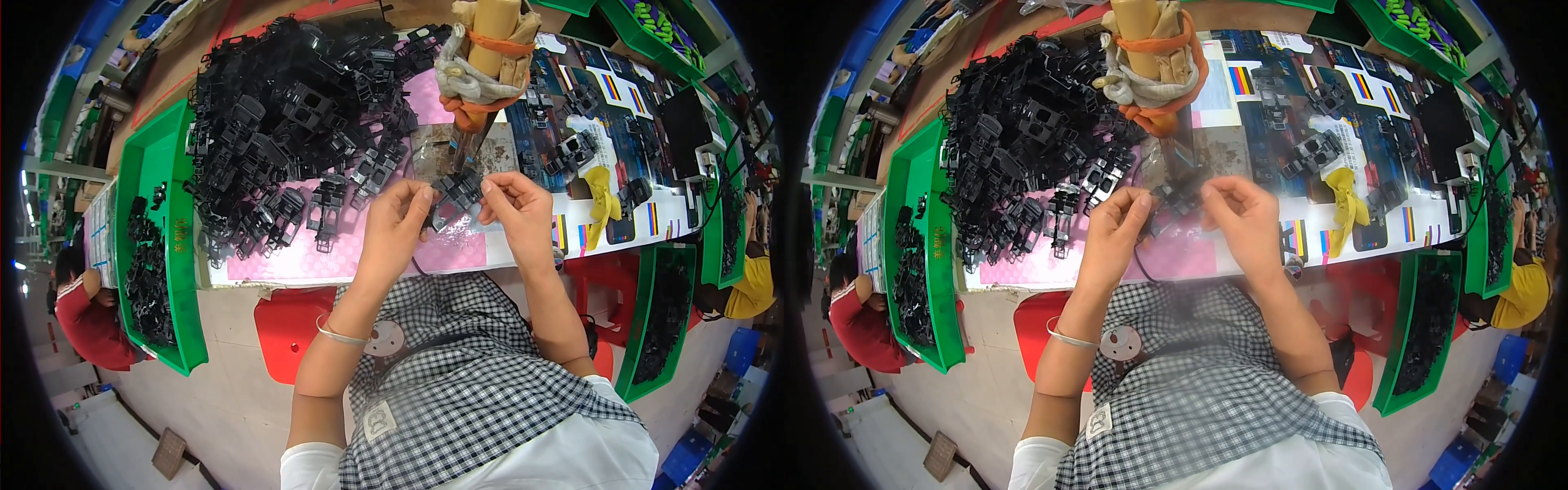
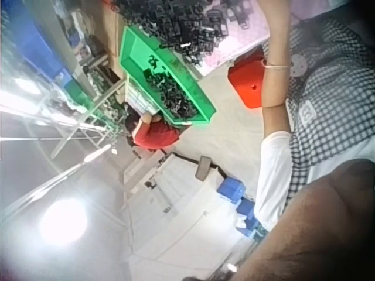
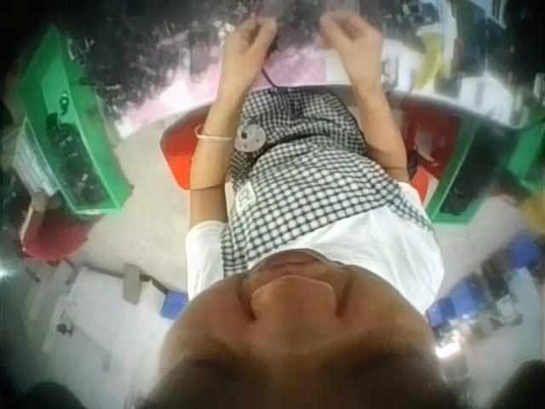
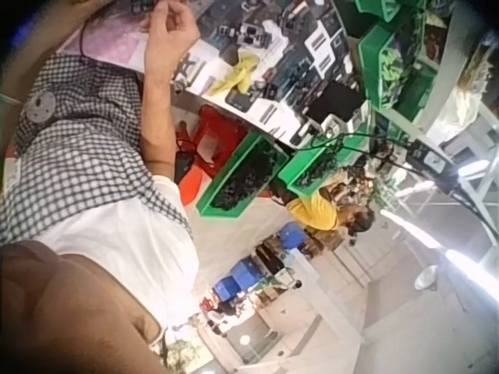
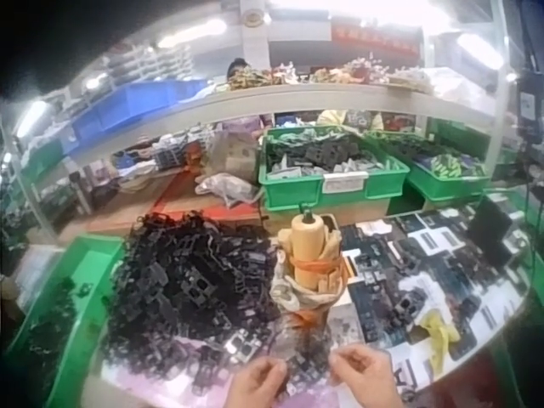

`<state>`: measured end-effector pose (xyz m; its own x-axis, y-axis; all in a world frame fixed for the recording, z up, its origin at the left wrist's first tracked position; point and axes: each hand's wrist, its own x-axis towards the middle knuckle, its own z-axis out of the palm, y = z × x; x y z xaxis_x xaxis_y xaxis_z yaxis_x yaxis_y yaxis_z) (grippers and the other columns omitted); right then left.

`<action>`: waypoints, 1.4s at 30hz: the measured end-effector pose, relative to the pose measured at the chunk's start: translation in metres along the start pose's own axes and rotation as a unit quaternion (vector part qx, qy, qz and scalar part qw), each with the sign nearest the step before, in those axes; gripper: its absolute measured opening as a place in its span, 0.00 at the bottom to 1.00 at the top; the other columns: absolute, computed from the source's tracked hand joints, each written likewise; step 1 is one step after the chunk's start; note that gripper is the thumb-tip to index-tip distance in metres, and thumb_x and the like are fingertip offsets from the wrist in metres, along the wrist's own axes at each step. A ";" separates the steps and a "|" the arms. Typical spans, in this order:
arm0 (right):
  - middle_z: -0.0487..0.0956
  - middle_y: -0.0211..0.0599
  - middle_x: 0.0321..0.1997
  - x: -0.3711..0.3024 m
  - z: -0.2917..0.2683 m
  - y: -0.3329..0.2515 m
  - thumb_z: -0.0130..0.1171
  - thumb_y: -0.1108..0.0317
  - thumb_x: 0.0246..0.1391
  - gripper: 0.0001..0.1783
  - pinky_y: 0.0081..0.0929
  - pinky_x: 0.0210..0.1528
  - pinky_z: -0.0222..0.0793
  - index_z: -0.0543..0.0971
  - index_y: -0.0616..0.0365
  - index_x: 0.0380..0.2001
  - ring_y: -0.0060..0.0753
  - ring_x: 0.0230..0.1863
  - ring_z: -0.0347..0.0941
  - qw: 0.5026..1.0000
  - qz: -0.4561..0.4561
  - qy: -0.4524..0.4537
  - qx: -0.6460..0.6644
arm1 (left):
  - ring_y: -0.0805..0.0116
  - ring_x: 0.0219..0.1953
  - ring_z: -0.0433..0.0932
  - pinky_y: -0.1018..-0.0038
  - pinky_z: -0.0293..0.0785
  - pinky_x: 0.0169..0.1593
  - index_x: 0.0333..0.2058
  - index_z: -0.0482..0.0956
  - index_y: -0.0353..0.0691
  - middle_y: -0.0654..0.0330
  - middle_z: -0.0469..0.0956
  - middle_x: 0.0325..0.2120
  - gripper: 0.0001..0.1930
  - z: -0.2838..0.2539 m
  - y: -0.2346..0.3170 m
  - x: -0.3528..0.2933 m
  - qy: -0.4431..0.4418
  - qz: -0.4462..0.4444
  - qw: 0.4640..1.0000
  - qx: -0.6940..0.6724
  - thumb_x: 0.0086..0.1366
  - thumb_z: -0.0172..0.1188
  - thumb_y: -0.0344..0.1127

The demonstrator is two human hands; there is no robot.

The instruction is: The person assembles small black plastic components by hand at a factory workbench.

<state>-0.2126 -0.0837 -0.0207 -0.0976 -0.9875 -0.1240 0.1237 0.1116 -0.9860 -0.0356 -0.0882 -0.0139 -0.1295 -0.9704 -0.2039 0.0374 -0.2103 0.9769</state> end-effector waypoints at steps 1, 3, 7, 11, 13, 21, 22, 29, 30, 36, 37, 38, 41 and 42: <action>0.77 0.30 0.25 -0.001 0.000 0.000 0.57 0.72 0.54 0.07 0.15 0.27 0.69 0.76 0.66 0.33 0.17 0.24 0.73 1.000 0.002 0.001 -0.004 | 0.84 0.18 0.64 0.85 0.61 0.21 0.35 0.74 0.33 0.68 0.70 0.20 0.11 0.000 0.000 -0.001 -0.002 -0.005 1.000 0.001 0.66 0.51 0.37; 0.77 0.30 0.25 -0.001 -0.001 0.001 0.57 0.72 0.54 0.07 0.15 0.27 0.69 0.76 0.66 0.33 0.17 0.24 0.73 1.000 -0.001 0.001 -0.004 | 0.84 0.18 0.64 0.85 0.61 0.21 0.35 0.74 0.33 0.68 0.70 0.20 0.11 0.000 -0.001 -0.001 -0.003 -0.007 1.000 -0.003 0.66 0.51 0.37; 0.77 0.30 0.25 0.001 -0.001 0.001 0.57 0.72 0.54 0.07 0.16 0.27 0.69 0.76 0.66 0.33 0.18 0.23 0.73 1.000 -0.003 0.000 -0.001 | 0.83 0.18 0.64 0.85 0.61 0.21 0.35 0.74 0.33 0.68 0.70 0.20 0.11 -0.001 -0.002 0.002 -0.009 -0.002 1.000 0.001 0.66 0.51 0.37; 0.75 0.31 0.22 0.001 0.001 0.000 0.56 0.72 0.55 0.06 0.13 0.24 0.67 0.76 0.66 0.32 0.18 0.20 0.71 1.000 -0.014 0.014 -0.005 | 0.84 0.18 0.65 0.85 0.61 0.21 0.35 0.74 0.33 0.68 0.71 0.20 0.11 0.000 -0.002 0.002 -0.011 0.003 1.000 -0.004 0.66 0.51 0.37; 0.77 0.30 0.25 0.002 0.001 -0.001 0.57 0.73 0.53 0.06 0.15 0.26 0.69 0.76 0.66 0.33 0.17 0.23 0.73 1.000 -0.005 -0.001 0.004 | 0.84 0.20 0.65 0.85 0.62 0.22 0.35 0.74 0.33 0.68 0.71 0.21 0.11 -0.001 -0.001 0.000 -0.003 0.008 1.000 -0.015 0.67 0.51 0.36; 0.77 0.29 0.25 -0.021 -0.004 -0.005 0.57 0.71 0.54 0.06 0.15 0.26 0.67 0.77 0.64 0.33 0.15 0.23 0.72 1.000 -0.012 -0.017 -0.008 | 0.83 0.27 0.67 0.85 0.64 0.31 0.35 0.74 0.33 0.68 0.72 0.26 0.09 0.001 -0.008 -0.034 0.008 0.021 1.000 0.011 0.67 0.50 0.34; 0.77 0.29 0.25 -0.026 -0.006 -0.003 0.57 0.70 0.54 0.07 0.16 0.26 0.67 0.77 0.64 0.33 0.16 0.24 0.72 0.999 -0.011 -0.022 -0.020 | 0.84 0.27 0.67 0.86 0.63 0.31 0.35 0.74 0.33 0.68 0.72 0.26 0.09 0.005 -0.006 -0.040 0.012 0.023 0.999 0.022 0.67 0.50 0.33; 0.77 0.27 0.27 -0.048 -0.016 0.013 0.58 0.70 0.54 0.07 0.14 0.28 0.69 0.77 0.63 0.34 0.14 0.27 0.73 0.993 -0.042 -0.082 -0.079 | 0.80 0.32 0.68 0.83 0.64 0.37 0.35 0.75 0.33 0.66 0.74 0.29 0.09 0.004 -0.013 -0.078 -0.018 0.012 0.999 0.044 0.66 0.51 0.34; 0.77 0.27 0.27 -0.051 -0.018 0.013 0.58 0.70 0.54 0.07 0.14 0.28 0.69 0.77 0.63 0.34 0.14 0.27 0.73 0.992 -0.054 -0.079 -0.080 | 0.80 0.32 0.68 0.83 0.64 0.38 0.35 0.75 0.33 0.66 0.74 0.29 0.09 0.007 -0.014 -0.080 -0.019 0.007 0.999 0.035 0.65 0.51 0.33; 0.77 0.28 0.26 -0.056 -0.018 0.013 0.57 0.70 0.55 0.07 0.14 0.28 0.70 0.76 0.63 0.35 0.15 0.26 0.73 0.994 -0.042 -0.093 -0.027 | 0.79 0.32 0.68 0.82 0.64 0.38 0.34 0.75 0.32 0.65 0.75 0.29 0.07 0.007 -0.025 -0.083 -0.014 0.001 1.000 0.023 0.64 0.51 0.30; 0.77 0.28 0.26 -0.055 -0.017 0.015 0.57 0.70 0.55 0.08 0.14 0.27 0.70 0.76 0.63 0.35 0.15 0.26 0.73 0.994 -0.042 -0.092 -0.028 | 0.79 0.32 0.68 0.82 0.64 0.38 0.34 0.75 0.32 0.65 0.75 0.29 0.07 0.007 -0.024 -0.084 -0.023 0.002 1.000 0.021 0.64 0.51 0.30; 0.77 0.28 0.26 -0.055 -0.019 0.014 0.57 0.70 0.55 0.08 0.14 0.27 0.70 0.76 0.63 0.35 0.15 0.26 0.73 0.995 -0.043 -0.084 -0.032 | 0.80 0.31 0.68 0.82 0.63 0.38 0.33 0.75 0.32 0.66 0.74 0.29 0.07 0.007 -0.023 -0.085 -0.020 -0.017 1.000 0.016 0.64 0.51 0.30; 0.77 0.28 0.26 -0.055 -0.020 0.008 0.58 0.69 0.55 0.08 0.14 0.27 0.70 0.77 0.63 0.35 0.15 0.25 0.73 0.995 -0.029 -0.087 -0.029 | 0.81 0.30 0.66 0.83 0.62 0.36 0.33 0.74 0.33 0.67 0.73 0.27 0.06 0.009 -0.028 -0.086 -0.024 -0.031 0.999 0.006 0.64 0.52 0.30; 0.77 0.28 0.26 -0.056 -0.019 0.009 0.57 0.69 0.55 0.08 0.14 0.27 0.69 0.77 0.63 0.35 0.15 0.25 0.72 0.995 -0.033 -0.088 -0.018 | 0.81 0.30 0.66 0.83 0.62 0.36 0.33 0.74 0.33 0.67 0.73 0.27 0.06 0.009 -0.026 -0.087 -0.023 -0.035 0.999 -0.002 0.64 0.52 0.30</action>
<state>-0.2246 -0.0257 -0.0243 0.0701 -0.9967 -0.0412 0.0865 0.0472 -0.9951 -0.0346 0.0030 -0.0211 -0.1767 -0.9468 -0.2689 0.0296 -0.2782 0.9601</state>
